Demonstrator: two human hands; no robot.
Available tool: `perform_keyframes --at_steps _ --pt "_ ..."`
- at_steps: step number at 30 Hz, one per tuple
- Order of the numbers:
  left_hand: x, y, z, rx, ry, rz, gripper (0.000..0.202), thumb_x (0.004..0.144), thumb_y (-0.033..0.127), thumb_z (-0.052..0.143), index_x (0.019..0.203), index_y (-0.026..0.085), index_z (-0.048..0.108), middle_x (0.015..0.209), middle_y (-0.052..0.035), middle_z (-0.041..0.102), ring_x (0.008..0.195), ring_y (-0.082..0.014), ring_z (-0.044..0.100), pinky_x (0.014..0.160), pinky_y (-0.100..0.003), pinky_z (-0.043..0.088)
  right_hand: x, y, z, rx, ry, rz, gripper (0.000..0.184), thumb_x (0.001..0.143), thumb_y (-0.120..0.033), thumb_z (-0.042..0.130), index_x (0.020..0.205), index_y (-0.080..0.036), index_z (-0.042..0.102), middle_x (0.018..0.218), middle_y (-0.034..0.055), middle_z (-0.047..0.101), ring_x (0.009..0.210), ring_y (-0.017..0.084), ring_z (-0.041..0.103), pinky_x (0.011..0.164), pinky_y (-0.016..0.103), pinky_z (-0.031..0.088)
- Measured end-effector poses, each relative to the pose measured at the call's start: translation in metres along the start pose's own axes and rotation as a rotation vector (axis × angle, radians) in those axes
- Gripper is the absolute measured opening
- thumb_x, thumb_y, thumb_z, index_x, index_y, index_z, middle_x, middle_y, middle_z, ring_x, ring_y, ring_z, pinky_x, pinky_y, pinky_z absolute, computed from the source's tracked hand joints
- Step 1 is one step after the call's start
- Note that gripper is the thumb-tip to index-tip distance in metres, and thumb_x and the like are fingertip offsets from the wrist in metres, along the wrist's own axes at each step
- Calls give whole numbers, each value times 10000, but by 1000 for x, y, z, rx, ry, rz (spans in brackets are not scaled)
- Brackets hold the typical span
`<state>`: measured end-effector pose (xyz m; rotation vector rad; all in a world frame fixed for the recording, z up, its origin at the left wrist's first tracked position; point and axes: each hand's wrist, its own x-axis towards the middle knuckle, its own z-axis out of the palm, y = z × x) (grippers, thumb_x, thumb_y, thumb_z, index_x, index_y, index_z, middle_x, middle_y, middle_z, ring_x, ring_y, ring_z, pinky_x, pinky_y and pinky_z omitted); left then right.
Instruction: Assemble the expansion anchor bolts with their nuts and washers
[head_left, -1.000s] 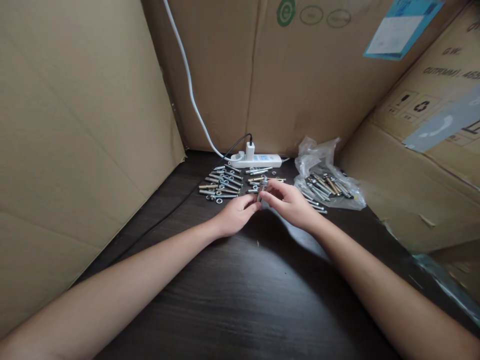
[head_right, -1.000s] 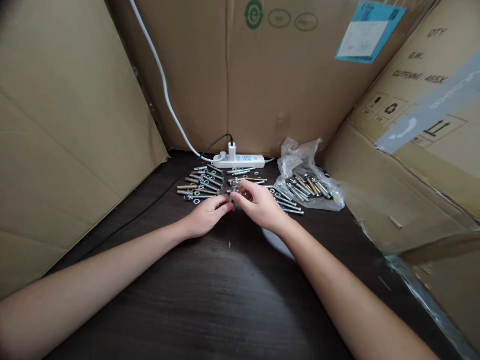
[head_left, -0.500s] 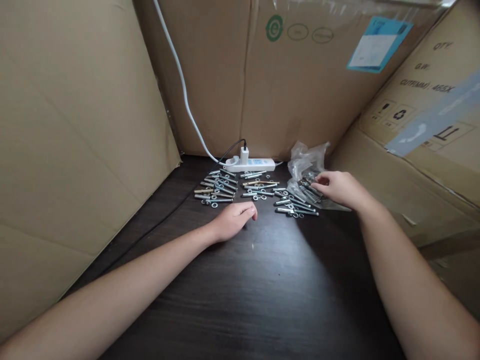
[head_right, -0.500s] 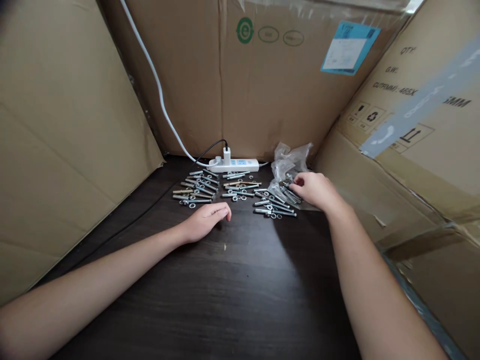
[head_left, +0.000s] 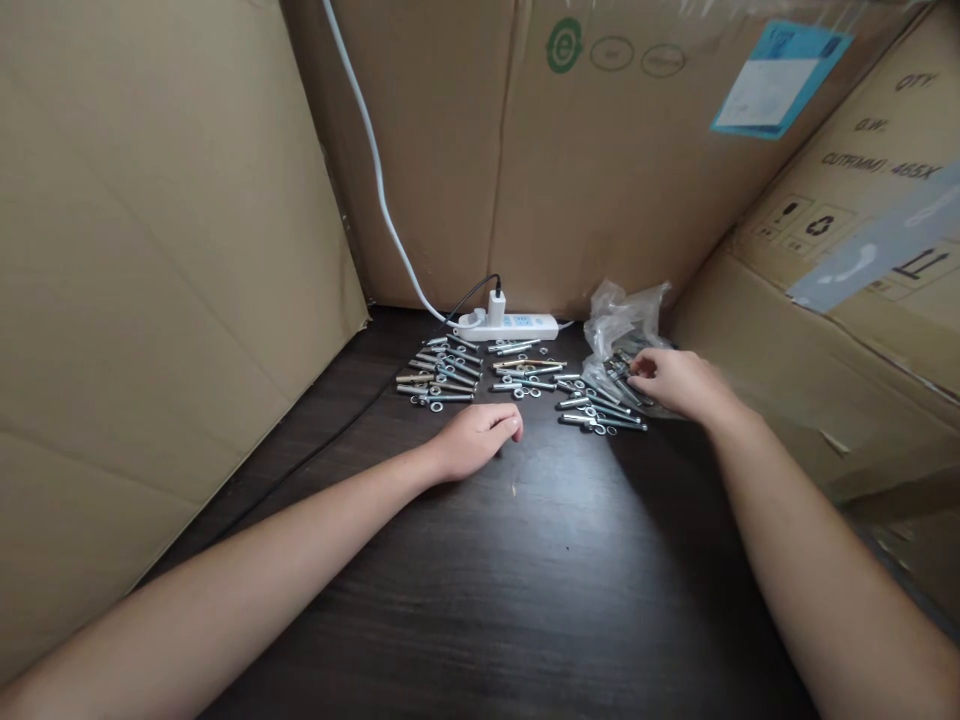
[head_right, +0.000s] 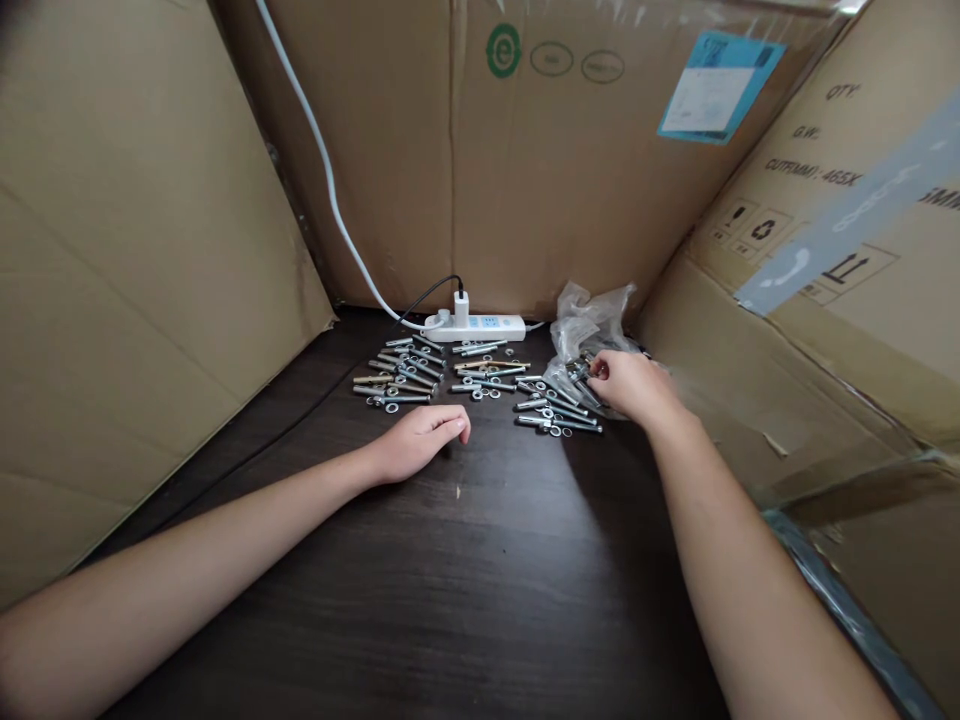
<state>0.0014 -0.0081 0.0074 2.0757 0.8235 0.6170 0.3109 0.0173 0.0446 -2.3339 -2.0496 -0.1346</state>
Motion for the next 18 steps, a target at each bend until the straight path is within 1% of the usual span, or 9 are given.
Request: perform_keyframes --at_steps 3,6,9,11,13,14,16,18 --pt "1 -1 0 10 -8 1 266 896 258 344 732 171 535 727 18 539 707 -127 489 698 -253 368 0 1 -1 6 -9 3 234 753 -335 553 924 -235 678 898 43 701 780 212 621 566 270 368" --pt "1 -2 0 24 -7 14 263 898 255 340 738 171 530 733 18 541 715 -124 491 697 -249 363 -2 -3 -6 7 5 8 236 763 -339 544 927 -235 678 906 53 701 785 225 621 571 280 368" --pt "-1 -1 2 89 -13 55 267 893 247 335 696 169 498 692 18 523 682 -120 475 661 -240 350 -10 -18 -16 51 56 -44 220 784 -354 530 892 -229 676 878 57 703 758 227 618 573 284 369" --pt "-4 3 4 179 -30 135 271 877 235 353 634 168 452 638 21 488 625 -113 440 620 -237 330 -18 -40 -23 139 84 -152 202 799 -347 524 863 -221 668 845 51 702 731 209 614 588 276 379" --pt "-9 7 6 267 -59 254 257 846 207 386 594 166 424 618 20 480 588 -106 417 598 -238 316 -27 -70 -26 247 75 -301 183 818 -330 509 841 -223 655 810 31 696 697 186 606 602 265 385" --pt "-11 9 7 293 -55 301 243 827 190 401 587 166 429 618 18 490 575 -103 413 592 -241 313 -31 -87 -25 299 70 -374 183 831 -322 496 838 -220 649 811 28 692 701 179 604 607 259 386" --pt "-15 11 8 335 -15 358 224 800 178 423 579 169 456 605 13 510 557 -104 417 585 -246 319 -37 -122 -20 348 42 -535 173 842 -289 489 838 -214 644 813 27 685 722 174 600 621 250 385" --pt "-17 11 8 380 53 371 237 786 188 432 552 174 464 551 12 499 519 -108 409 560 -255 316 -39 -153 -12 354 32 -648 154 832 -231 497 873 -216 645 860 25 679 768 170 600 638 241 380"
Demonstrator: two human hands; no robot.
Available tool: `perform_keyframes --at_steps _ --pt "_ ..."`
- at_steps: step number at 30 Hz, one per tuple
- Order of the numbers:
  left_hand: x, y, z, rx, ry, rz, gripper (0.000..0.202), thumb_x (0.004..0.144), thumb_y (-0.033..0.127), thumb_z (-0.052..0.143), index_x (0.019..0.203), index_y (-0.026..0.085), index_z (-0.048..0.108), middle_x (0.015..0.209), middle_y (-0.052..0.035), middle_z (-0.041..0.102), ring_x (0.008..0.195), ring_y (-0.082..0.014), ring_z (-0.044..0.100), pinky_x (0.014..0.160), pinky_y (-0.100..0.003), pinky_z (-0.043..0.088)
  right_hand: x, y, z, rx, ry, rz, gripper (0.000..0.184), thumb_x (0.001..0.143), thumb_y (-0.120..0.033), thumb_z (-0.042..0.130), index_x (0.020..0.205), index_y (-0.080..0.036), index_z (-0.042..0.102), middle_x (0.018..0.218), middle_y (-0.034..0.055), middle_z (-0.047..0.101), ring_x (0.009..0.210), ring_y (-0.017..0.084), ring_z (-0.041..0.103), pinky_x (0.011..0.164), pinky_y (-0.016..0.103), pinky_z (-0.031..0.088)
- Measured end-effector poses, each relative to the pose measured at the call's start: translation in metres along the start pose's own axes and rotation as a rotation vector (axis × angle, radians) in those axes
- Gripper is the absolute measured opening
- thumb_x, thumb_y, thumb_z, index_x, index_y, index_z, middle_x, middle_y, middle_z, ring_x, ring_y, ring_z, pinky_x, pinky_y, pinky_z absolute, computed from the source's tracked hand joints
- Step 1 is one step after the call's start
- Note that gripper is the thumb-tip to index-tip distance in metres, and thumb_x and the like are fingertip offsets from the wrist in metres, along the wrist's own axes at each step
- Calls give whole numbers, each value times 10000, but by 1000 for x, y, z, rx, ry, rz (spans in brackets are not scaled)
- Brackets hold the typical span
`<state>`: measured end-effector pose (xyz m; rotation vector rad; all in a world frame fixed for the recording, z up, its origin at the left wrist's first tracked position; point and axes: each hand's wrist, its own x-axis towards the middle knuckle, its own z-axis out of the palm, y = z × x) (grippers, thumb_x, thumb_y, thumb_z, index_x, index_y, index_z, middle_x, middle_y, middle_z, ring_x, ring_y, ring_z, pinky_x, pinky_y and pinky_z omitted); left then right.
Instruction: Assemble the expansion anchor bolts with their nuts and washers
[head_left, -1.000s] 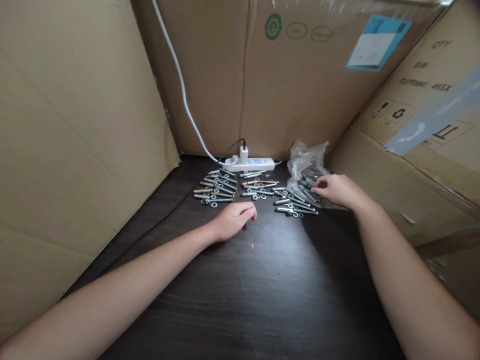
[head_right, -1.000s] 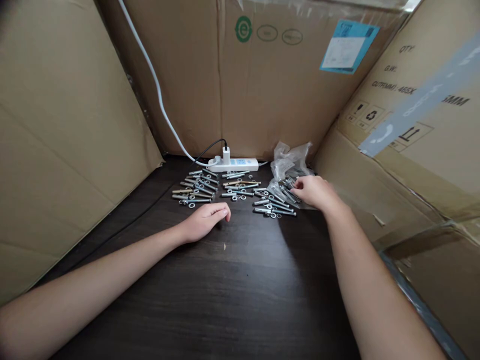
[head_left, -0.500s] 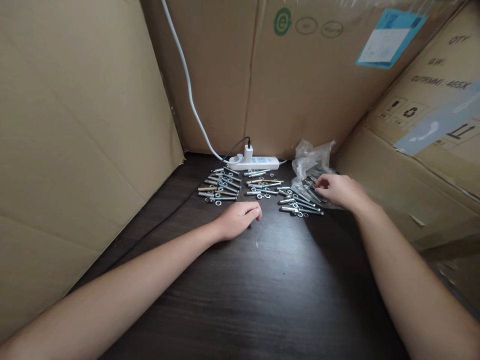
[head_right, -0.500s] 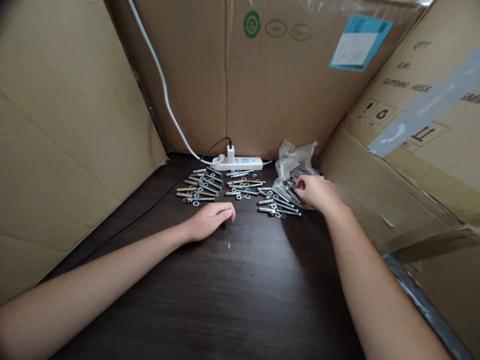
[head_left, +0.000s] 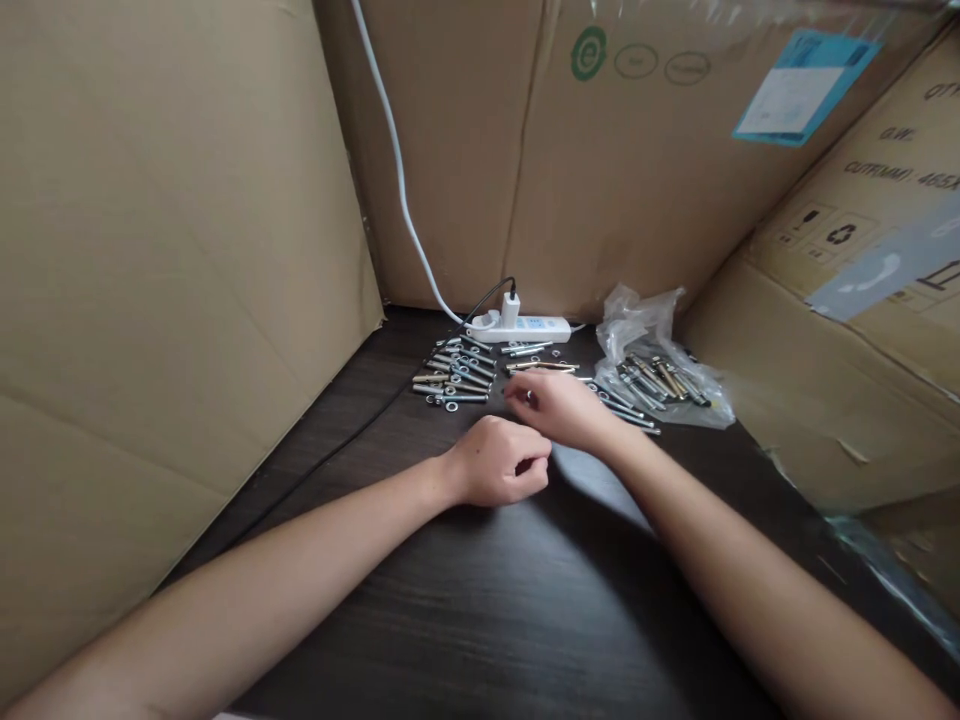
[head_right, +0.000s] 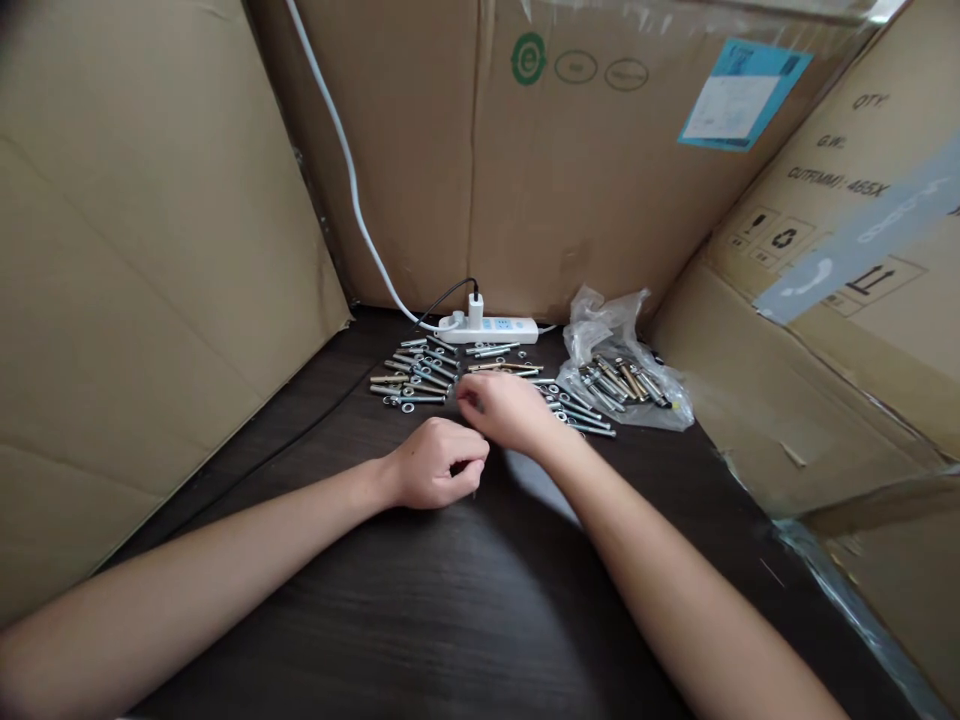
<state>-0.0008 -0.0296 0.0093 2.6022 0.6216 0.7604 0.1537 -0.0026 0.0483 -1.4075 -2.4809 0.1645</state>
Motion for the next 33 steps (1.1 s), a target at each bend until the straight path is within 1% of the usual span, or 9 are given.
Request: perform_keyframes --at_steps 4,8,12,16,18,21,24,28,33 --pt "-2 -1 0 51 93 21 254 774 202 429 521 181 449 500 13 487 483 -110 411 530 -265 314 22 -17 23 -86 -35 -20 197 864 -255 481 980 -225 638 940 38 661 774 174 605 628 246 380" --pt "-3 -1 1 6 134 54 260 789 202 413 531 179 437 516 12 494 504 -109 422 552 -267 324 29 -16 28 -155 -77 -14 203 859 -273 494 1002 -231 631 960 44 654 795 192 615 630 258 389" --pt "-4 -8 -2 -87 244 -115 290 819 221 388 532 178 390 513 18 445 509 -102 381 563 -256 326 29 -18 29 -170 -153 -10 188 859 -242 475 963 -220 630 968 57 657 837 207 624 647 262 403" --pt "-3 -27 -19 -83 376 -322 309 851 264 362 554 176 369 545 18 415 552 -109 388 566 -246 319 26 -23 31 -193 -117 6 221 885 -268 435 950 -179 627 971 96 670 859 234 635 701 283 422" --pt "-5 -37 -34 -52 317 -389 263 856 256 363 615 172 428 603 16 463 601 -117 428 595 -241 338 24 -23 30 -202 -91 14 245 895 -290 426 972 -168 624 979 109 671 857 237 636 715 287 424" --pt "-14 -50 -56 61 221 -521 120 820 213 410 827 191 528 741 5 537 677 -139 480 631 -248 365 16 -17 26 -187 -50 21 228 891 -296 440 973 -191 625 971 86 672 821 218 633 690 278 416" --pt "-31 -59 -72 245 90 -588 199 813 165 387 944 208 531 931 -32 543 802 -169 534 708 -281 393 0 -6 18 -136 -15 71 201 877 -306 466 943 -208 629 918 58 674 764 193 620 640 265 396" --pt "-47 -65 -77 367 -73 -658 222 816 211 423 1017 226 516 1000 -52 518 831 -209 569 744 -326 412 -34 3 10 23 16 151 144 851 -291 509 885 -211 624 816 28 659 713 166 589 627 252 389" --pt "-48 -70 -76 409 -90 -670 155 836 234 420 956 212 516 950 -52 514 815 -213 571 718 -326 412 -74 -1 16 246 128 231 131 852 -292 509 890 -208 603 741 21 618 645 163 553 612 269 415"
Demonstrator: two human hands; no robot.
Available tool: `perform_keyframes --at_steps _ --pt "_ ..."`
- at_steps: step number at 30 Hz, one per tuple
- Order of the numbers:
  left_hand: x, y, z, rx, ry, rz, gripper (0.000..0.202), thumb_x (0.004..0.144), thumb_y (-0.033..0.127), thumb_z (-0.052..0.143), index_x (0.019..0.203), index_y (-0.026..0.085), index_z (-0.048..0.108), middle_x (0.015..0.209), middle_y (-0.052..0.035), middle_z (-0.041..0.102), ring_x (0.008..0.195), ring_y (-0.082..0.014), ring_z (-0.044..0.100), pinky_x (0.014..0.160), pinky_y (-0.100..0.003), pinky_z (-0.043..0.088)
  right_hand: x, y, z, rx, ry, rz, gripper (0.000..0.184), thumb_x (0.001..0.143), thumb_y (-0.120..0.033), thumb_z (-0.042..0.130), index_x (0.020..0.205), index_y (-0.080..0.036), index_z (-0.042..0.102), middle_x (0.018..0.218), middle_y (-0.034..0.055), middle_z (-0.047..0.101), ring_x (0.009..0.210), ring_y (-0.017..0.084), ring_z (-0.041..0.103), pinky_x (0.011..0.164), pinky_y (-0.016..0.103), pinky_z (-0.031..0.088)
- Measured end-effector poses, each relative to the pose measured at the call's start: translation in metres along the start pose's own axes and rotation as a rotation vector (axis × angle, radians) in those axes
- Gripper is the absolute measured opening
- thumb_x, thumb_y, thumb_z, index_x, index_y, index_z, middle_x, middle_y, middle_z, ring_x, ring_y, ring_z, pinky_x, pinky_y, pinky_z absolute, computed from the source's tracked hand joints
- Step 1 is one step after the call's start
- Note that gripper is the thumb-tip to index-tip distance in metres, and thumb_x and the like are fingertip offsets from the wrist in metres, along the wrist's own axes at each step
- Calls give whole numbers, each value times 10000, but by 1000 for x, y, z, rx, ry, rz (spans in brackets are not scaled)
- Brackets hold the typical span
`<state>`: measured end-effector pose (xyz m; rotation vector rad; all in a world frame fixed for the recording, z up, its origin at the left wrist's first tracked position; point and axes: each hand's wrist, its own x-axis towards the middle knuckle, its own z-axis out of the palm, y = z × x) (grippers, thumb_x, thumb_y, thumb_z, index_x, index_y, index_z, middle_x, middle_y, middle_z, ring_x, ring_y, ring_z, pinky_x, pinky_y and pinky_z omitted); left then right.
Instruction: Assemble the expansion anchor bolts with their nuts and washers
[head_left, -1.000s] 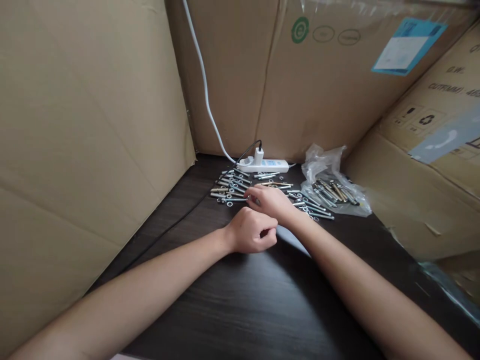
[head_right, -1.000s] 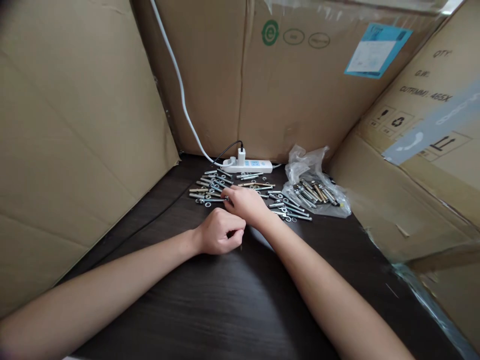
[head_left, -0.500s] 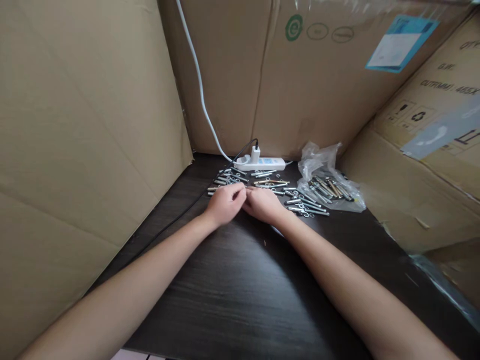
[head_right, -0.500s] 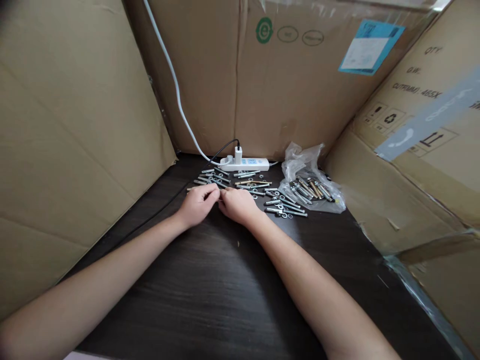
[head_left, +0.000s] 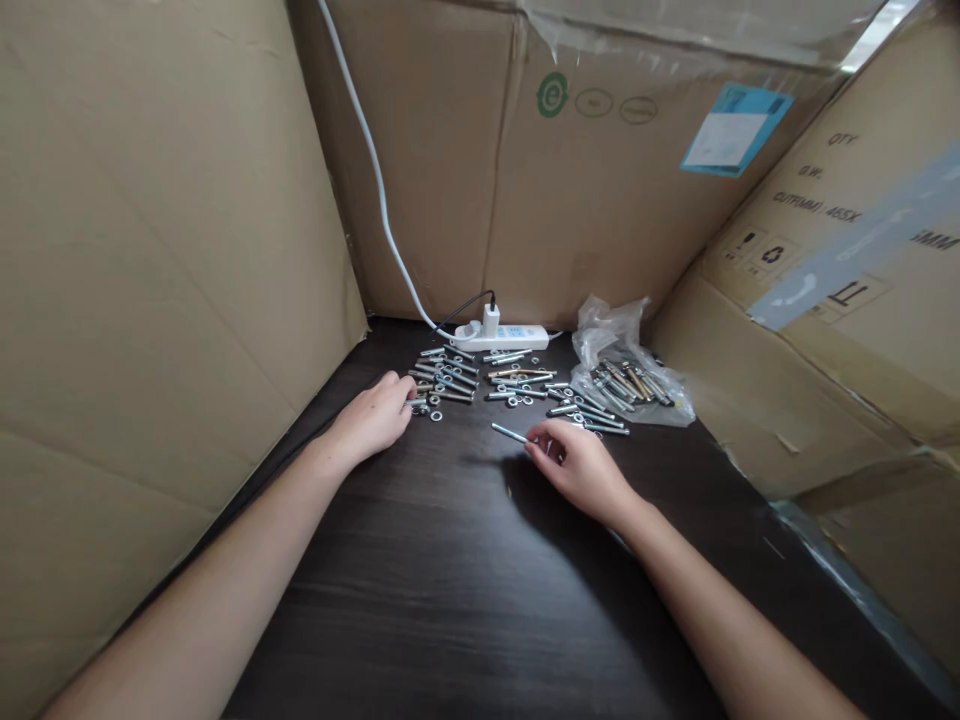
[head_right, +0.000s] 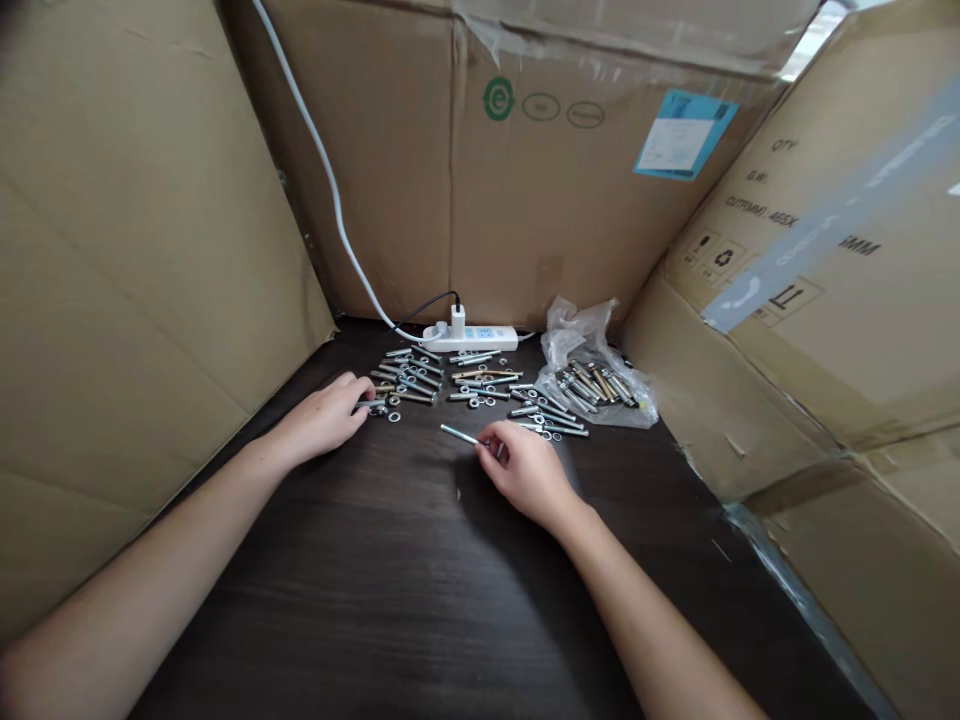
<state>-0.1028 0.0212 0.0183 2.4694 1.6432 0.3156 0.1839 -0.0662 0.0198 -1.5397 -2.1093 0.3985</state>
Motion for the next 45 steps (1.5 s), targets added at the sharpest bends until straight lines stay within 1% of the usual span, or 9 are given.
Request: perform_keyframes --at_steps 5,9,11,14,17,21,30,37,45 --pt "2 11 -6 -87 93 10 116 807 238 465 908 195 500 913 -33 504 748 -164 526 682 -290 397 -12 1 8 143 53 21 136 867 -303 497 874 -204 591 767 44 619 658 175 555 613 282 433" --pt "-3 41 -4 -210 161 182 113 792 205 463 901 196 490 951 -22 485 753 -138 507 690 -266 407 -11 7 13 199 107 13 139 873 -291 502 871 -187 595 779 43 619 639 153 541 600 263 432" --pt "-7 56 1 -233 141 306 118 782 182 463 898 196 481 957 -23 483 782 -142 508 726 -272 411 -11 11 15 222 109 9 139 873 -288 509 880 -185 603 779 37 623 626 143 538 589 254 429" --pt "-12 70 8 -274 59 383 113 800 171 450 907 205 466 907 -9 503 754 -135 503 691 -260 405 -13 15 15 255 86 15 146 875 -293 513 889 -192 618 778 31 636 615 141 549 585 251 432" --pt "-14 73 10 -298 15 414 110 828 182 441 933 207 464 886 3 526 723 -121 501 659 -246 399 -13 15 13 258 71 24 161 881 -295 504 882 -196 630 771 32 643 630 147 562 592 253 435" --pt "-13 72 10 -325 26 421 96 847 191 441 937 202 473 892 3 542 729 -117 514 637 -232 407 -12 12 11 253 58 9 156 879 -281 506 863 -194 633 768 34 644 661 152 568 600 249 432" --pt "-19 81 8 -310 7 533 131 897 252 471 1003 195 524 947 -11 606 788 -131 580 705 -255 439 -15 6 11 288 25 -6 119 868 -256 524 881 -194 626 755 20 636 652 140 567 596 239 430" --pt "-23 89 10 -254 -18 652 161 919 271 461 1001 176 562 952 -35 647 869 -161 610 780 -277 447 -23 -14 19 469 -37 30 189 875 -246 512 1037 -185 589 830 22 662 628 117 572 573 217 449" --pt "-23 91 5 -222 -62 662 205 921 314 449 1045 192 556 978 -34 646 886 -168 611 776 -279 445 -21 -8 19 380 -24 -30 174 871 -287 545 945 -185 665 789 34 684 667 147 594 632 247 451"
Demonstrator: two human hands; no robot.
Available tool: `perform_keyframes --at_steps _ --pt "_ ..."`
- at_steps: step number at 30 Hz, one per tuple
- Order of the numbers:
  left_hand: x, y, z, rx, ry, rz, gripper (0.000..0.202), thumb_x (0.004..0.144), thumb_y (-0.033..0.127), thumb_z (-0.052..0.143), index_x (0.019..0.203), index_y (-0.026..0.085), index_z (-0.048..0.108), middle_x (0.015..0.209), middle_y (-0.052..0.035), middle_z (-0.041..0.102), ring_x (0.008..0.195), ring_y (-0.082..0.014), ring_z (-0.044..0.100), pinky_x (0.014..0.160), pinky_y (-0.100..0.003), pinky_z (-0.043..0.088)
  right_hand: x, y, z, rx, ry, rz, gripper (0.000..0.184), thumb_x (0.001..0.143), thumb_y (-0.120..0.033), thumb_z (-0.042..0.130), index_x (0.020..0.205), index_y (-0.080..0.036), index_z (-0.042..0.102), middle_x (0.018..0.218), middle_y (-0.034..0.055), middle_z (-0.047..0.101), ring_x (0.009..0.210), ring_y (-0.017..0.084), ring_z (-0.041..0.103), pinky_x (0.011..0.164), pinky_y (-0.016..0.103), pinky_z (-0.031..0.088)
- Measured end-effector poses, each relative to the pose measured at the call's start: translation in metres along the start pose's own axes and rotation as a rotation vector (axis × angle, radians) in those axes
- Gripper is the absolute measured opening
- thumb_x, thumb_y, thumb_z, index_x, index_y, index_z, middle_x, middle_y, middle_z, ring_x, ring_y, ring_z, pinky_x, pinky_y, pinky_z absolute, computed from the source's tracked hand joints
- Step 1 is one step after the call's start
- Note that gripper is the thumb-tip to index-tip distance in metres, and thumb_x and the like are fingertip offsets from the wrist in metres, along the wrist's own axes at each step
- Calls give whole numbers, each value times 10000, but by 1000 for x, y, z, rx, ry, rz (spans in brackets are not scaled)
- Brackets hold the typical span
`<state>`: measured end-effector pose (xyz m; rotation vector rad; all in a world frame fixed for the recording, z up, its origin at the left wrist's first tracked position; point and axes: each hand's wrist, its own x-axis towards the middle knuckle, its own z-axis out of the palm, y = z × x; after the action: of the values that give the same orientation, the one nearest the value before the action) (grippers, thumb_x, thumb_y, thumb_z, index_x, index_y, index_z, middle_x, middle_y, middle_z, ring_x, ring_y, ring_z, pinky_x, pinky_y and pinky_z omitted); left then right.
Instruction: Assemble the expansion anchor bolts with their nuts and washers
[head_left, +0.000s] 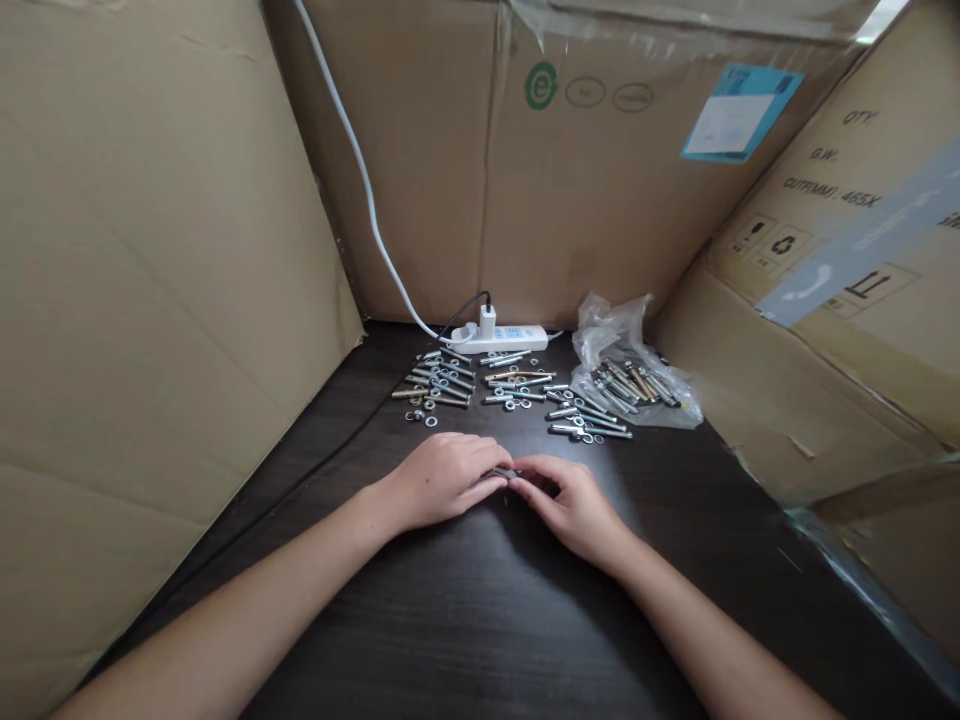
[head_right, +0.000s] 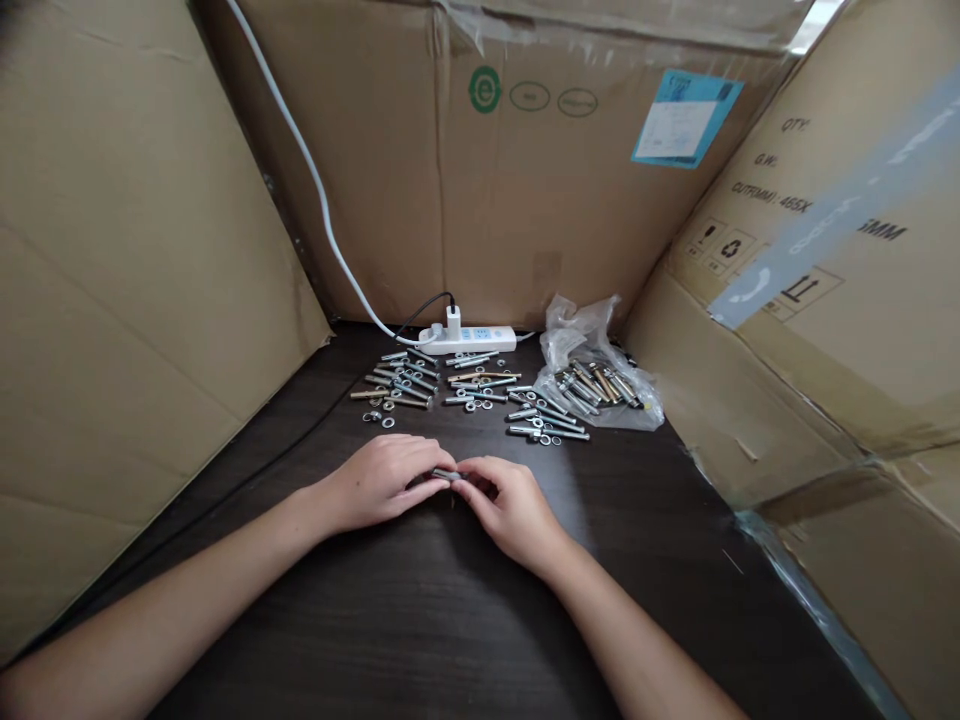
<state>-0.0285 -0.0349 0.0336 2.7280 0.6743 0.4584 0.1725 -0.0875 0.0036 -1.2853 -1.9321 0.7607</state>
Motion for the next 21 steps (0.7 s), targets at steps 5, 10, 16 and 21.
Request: perform_keyframes --at_steps 5,10,16,21 --pt "-11 -20 -23 43 22 -305 270 879 339 462 1116 218 508 910 -23 613 767 -168 590 681 -289 444 1 5 -4 -62 20 57 171 867 -286 540 932 -183 659 768 31 679 657 149 596 612 245 447" --pt "-26 -53 -38 175 63 -510 271 858 289 415 1102 219 509 1065 -57 543 840 -190 575 746 -324 442 2 6 -9 -66 43 87 180 868 -295 528 930 -178 649 737 26 661 634 143 579 593 242 437" --pt "-33 -68 -35 221 -17 -568 300 848 303 421 1119 213 513 1064 -70 498 876 -209 570 814 -344 438 2 4 -10 -64 38 96 195 866 -322 525 925 -182 648 724 29 655 623 148 573 578 250 437" --pt "-31 -70 -30 183 -16 -523 287 866 274 394 1117 246 530 1072 -52 501 892 -196 561 810 -329 438 2 6 -10 -75 36 77 199 870 -324 524 933 -184 649 718 25 653 622 144 573 575 246 434"
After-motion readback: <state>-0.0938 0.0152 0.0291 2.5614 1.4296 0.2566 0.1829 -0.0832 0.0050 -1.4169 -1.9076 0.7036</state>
